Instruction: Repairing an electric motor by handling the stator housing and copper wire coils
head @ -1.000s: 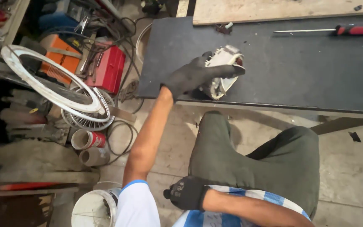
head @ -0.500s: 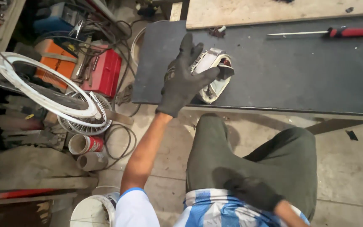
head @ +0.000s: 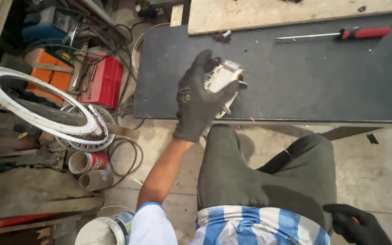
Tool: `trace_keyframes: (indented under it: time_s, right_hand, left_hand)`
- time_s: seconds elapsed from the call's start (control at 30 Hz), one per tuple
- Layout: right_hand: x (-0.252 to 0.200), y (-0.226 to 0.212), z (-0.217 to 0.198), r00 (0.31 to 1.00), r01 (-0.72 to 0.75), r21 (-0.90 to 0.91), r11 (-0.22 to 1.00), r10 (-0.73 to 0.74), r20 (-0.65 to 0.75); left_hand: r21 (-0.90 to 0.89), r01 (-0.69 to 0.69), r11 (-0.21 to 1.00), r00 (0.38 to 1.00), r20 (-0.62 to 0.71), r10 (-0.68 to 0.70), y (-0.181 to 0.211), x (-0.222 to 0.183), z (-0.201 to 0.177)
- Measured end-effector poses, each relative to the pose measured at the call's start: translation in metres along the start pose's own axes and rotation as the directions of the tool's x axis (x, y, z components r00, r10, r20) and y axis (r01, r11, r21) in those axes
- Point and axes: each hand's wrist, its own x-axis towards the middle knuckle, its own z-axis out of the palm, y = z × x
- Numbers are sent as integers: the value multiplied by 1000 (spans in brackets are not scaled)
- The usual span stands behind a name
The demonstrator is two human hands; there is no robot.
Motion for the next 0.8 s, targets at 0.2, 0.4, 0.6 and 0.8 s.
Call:
trace_keyframes:
  time_s: [0.2,0.4,0.6,0.8]
  right_hand:
    - [-2,-36,58,997,-31,-247,969,46,55]
    - [-17,-62,74,995,-78,-272,959,91,38]
    - [-9,-45,59,999,-5,-298,955,20,48]
    - [5,-31,19,992,-117,-505,855,129,-10]
  left_hand:
    - [196,95,976,983,134,-122,-7,5,-23]
    - [342,-31,939,991,131,-15,-24,3,-13]
    - [354,-17,935,999,35,5,-19,-1,0]
    - [297,-28,954,1000,20,24,-24,-14,9]
